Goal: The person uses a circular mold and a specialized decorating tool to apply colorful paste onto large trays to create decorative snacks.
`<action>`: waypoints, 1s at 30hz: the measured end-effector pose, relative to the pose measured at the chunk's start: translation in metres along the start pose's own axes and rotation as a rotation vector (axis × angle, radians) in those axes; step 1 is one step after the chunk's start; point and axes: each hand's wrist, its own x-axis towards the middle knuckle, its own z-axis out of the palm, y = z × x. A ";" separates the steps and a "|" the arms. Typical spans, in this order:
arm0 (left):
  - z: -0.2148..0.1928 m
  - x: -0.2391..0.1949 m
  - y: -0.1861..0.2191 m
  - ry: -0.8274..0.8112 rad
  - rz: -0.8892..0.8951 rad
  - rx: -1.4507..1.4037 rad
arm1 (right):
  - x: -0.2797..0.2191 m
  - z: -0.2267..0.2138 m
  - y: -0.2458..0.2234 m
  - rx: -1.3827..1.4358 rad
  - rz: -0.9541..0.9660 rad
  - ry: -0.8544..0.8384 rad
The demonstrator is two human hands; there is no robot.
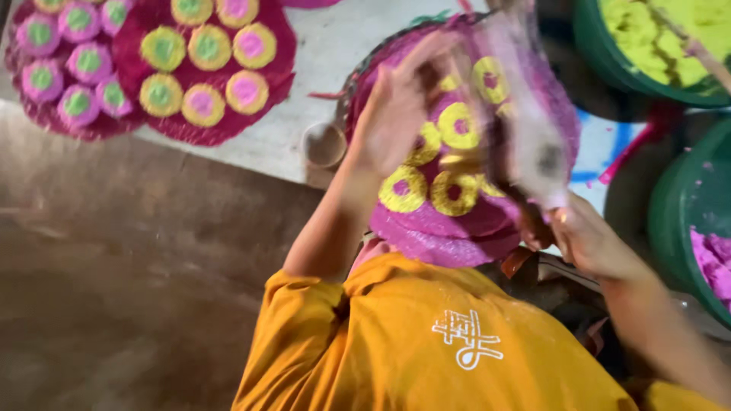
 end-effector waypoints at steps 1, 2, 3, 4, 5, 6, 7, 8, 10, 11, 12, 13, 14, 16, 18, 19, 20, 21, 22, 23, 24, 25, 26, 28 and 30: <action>0.001 0.003 -0.004 -0.029 -0.081 -0.276 | 0.013 0.002 -0.004 0.065 0.057 -0.144; 0.001 0.002 -0.007 -0.017 -0.067 -0.353 | 0.027 0.003 -0.009 0.076 0.171 -0.248; 0.001 -0.001 -0.010 -0.012 -0.052 -0.434 | 0.040 0.004 -0.015 0.084 0.284 -0.346; 0.001 -0.004 -0.013 -0.007 -0.037 -0.515 | 0.051 0.005 -0.021 0.091 0.399 -0.442; -0.001 -0.005 -0.017 0.020 0.025 -0.543 | 0.060 0.004 -0.029 0.033 0.483 -0.336; -0.003 -0.006 -0.019 0.048 0.087 -0.571 | 0.068 0.003 -0.037 -0.027 0.566 -0.229; -0.006 -0.009 -0.021 0.077 0.147 -0.598 | 0.075 0.003 -0.043 -0.084 0.648 -0.121; -0.010 -0.011 -0.022 0.133 0.160 -0.601 | 0.082 0.006 -0.046 -0.303 0.626 -0.089; -0.018 -0.014 -0.023 0.237 0.188 -0.607 | 0.095 0.011 -0.051 -0.740 0.552 -0.020; -0.023 -0.015 -0.022 0.211 0.220 -0.573 | 0.099 0.016 -0.050 -0.836 0.492 -0.024; -0.029 -0.016 -0.021 0.184 0.251 -0.538 | 0.102 0.022 -0.049 -0.931 0.432 -0.027; -0.034 -0.018 -0.020 0.161 0.279 -0.505 | 0.102 0.028 -0.046 -1.024 0.373 -0.030; -0.040 -0.021 -0.019 0.147 0.274 -0.528 | 0.102 0.035 -0.043 -0.967 0.356 -0.027; -0.047 -0.028 -0.018 0.120 0.264 -0.576 | 0.101 0.049 -0.039 -0.854 0.322 -0.021; -0.050 -0.033 -0.019 0.174 0.255 -0.548 | 0.101 0.057 -0.041 -0.881 0.283 -0.040; -0.051 -0.035 -0.020 0.203 0.249 -0.533 | 0.101 0.060 -0.042 -0.891 0.264 -0.050; -0.050 -0.037 -0.022 0.239 0.248 -0.538 | 0.100 0.059 -0.045 -0.877 0.324 -0.037; -0.048 -0.037 -0.024 0.274 0.247 -0.543 | 0.100 0.058 -0.048 -0.864 0.383 -0.023; -0.047 -0.035 -0.025 0.308 0.246 -0.549 | 0.101 0.057 -0.049 -0.850 0.441 -0.008; -0.044 -0.034 -0.026 0.310 0.258 -0.538 | 0.101 0.054 -0.049 -0.890 0.392 -0.013; -0.042 -0.032 -0.025 0.311 0.270 -0.527 | 0.103 0.052 -0.047 -0.930 0.343 -0.019; -0.039 -0.028 -0.023 0.310 0.280 -0.517 | 0.104 0.049 -0.045 -0.969 0.292 -0.021; -0.036 -0.027 -0.019 0.284 0.277 -0.489 | 0.105 0.049 -0.040 -0.938 0.274 -0.029; -0.031 -0.022 -0.001 0.227 0.274 -0.433 | 0.112 0.048 -0.033 -0.880 0.233 -0.045; -0.025 -0.020 0.016 0.173 0.249 -0.351 | 0.121 0.045 -0.032 -0.743 0.257 -0.143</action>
